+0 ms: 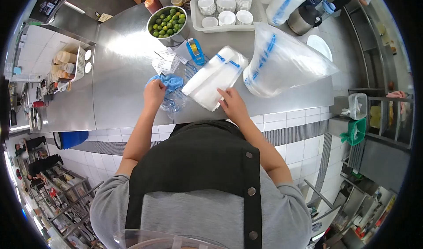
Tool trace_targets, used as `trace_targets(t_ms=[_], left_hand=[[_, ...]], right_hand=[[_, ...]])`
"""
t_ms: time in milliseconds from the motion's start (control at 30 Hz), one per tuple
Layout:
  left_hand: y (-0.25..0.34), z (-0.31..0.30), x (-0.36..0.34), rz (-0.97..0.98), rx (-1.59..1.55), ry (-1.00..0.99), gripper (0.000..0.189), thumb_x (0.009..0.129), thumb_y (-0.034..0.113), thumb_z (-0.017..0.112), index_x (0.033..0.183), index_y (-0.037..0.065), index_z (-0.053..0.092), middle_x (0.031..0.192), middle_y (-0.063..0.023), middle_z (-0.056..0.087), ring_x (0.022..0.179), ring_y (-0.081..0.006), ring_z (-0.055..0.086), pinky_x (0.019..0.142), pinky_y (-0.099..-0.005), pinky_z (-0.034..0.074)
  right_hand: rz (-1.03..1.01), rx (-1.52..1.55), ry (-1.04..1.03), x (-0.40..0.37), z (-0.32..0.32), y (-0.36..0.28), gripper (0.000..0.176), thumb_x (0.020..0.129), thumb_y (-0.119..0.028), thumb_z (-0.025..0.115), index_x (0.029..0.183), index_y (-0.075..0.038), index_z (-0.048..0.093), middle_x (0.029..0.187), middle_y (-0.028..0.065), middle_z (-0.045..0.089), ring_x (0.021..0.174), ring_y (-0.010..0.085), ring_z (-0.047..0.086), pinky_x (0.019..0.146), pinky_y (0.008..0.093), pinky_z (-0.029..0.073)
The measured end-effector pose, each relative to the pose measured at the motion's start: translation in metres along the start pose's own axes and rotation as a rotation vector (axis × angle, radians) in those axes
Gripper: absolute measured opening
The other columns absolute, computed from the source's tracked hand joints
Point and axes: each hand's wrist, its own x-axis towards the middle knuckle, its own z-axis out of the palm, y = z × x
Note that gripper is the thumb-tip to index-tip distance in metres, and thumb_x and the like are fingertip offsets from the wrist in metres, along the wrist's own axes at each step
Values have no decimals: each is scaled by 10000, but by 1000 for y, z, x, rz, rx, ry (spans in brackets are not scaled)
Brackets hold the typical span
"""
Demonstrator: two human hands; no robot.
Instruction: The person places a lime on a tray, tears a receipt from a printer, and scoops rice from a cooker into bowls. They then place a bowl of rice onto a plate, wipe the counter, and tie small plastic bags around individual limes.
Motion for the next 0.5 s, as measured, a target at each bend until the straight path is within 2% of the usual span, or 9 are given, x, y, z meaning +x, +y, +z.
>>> trace_targets(t_ms=[67,167,233,333,433,500], left_hand=[[35,-19,2,-109,23,-120,262,722,109,811,938,20,693,947,-170,638,871,-345,644,748,-433,509],[81,-14,-9,186,67,100,314,756,116,765,1043,42,659,1126,-153,617,1071,-346,595,820,-441,499],[115,-8,-21,316,-185,-28,399,752,110,767,1125,56,634,1206,-144,580,1168,-350,543,886,-435,484],[147,5,-27,524,-230,-119,302,784,90,738,1075,51,666,1110,-146,636,1079,-351,603,857,-434,502],[141,23,-4,283,-524,13,174,831,72,696,1001,37,691,965,-144,695,923,-328,670,800,-408,519],[136,3,21,249,-664,270,93,869,77,672,942,25,697,851,-149,716,775,-284,690,744,-361,519]], right_hand=[[-43,-75,-33,13,13,13,218,851,-95,711,1064,-52,699,975,95,561,863,305,584,749,384,496],[-78,-118,-68,28,16,18,195,842,-91,712,1034,-55,712,979,106,556,882,314,588,756,398,492],[-76,-76,-38,35,18,14,179,844,-90,710,1019,-55,716,988,110,557,878,311,590,750,396,490],[-52,50,68,44,18,1,189,857,-98,707,1041,-55,709,1034,114,564,868,303,588,740,387,488],[-53,150,152,54,0,-22,304,871,-111,705,1171,-76,670,1148,129,557,870,299,589,756,385,491],[-29,182,238,53,-9,-33,416,880,-124,705,1287,-100,619,1251,150,538,902,304,598,797,390,502]])
